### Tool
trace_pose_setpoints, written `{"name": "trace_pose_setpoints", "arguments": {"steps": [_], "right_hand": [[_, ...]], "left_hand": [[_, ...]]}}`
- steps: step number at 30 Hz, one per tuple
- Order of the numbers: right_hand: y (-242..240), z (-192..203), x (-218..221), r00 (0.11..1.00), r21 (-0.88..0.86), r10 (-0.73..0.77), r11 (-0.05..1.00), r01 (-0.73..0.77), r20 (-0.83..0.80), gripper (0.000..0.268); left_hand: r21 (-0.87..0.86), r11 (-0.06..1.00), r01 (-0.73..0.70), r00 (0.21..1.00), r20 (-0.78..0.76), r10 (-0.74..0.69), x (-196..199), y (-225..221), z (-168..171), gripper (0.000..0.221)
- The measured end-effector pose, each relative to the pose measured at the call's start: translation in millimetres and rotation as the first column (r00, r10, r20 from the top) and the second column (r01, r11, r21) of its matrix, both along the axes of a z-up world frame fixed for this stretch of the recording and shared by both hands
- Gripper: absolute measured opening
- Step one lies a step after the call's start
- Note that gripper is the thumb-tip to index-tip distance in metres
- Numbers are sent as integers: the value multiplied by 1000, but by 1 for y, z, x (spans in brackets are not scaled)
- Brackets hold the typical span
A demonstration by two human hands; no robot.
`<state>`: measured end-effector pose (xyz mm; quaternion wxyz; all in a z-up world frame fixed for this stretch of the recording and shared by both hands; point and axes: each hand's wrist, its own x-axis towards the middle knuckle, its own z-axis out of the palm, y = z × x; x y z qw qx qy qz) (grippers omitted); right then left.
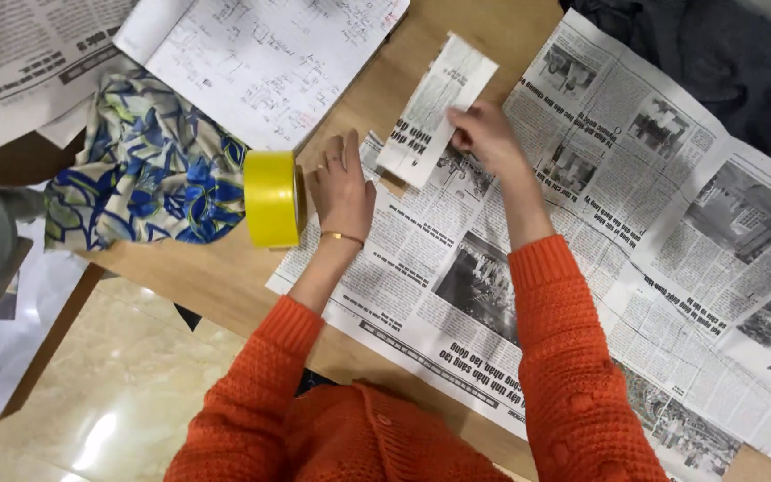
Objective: Cutting newspaper sheets with scissors and joining them using yellow adhesive tape on a work table.
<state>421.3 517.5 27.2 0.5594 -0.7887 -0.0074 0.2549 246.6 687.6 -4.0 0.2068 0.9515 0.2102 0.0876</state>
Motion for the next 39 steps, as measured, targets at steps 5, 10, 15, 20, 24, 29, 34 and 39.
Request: {"name": "trace_pose_setpoints", "arguments": {"steps": [5,10,15,20,24,29,34,39], "right_hand": [[6,-21,-3,999,-67,35,997,-33,37,20],[10,-7,-12,992,-143,108,985,-98,64,20],[12,5,-22,976,-216,147,970,-110,163,16],[14,10,-26,972,-200,169,970,-136,160,22],[12,7,-23,973,-171,154,977,-125,171,23],[-7,-20,-12,998,29,40,999,-42,38,34],[-10,-28,-14,999,65,30,997,-29,-14,37],[20,16,-28,995,-162,85,984,-76,47,19]], "left_hand": [[131,986,99,969,211,-126,-25,-3,-17,63],[206,941,269,926,214,-311,-33,-4,-22,48],[205,927,314,922,167,-349,-37,-5,-47,50],[149,934,326,926,149,-347,-37,-4,-43,48],[117,930,349,923,127,-362,-37,-3,-42,50],[22,946,324,934,150,-323,-39,-3,-33,58],[-61,951,302,937,204,-284,-41,-2,-30,64],[36,913,406,906,116,-407,-41,0,-21,48]]}}
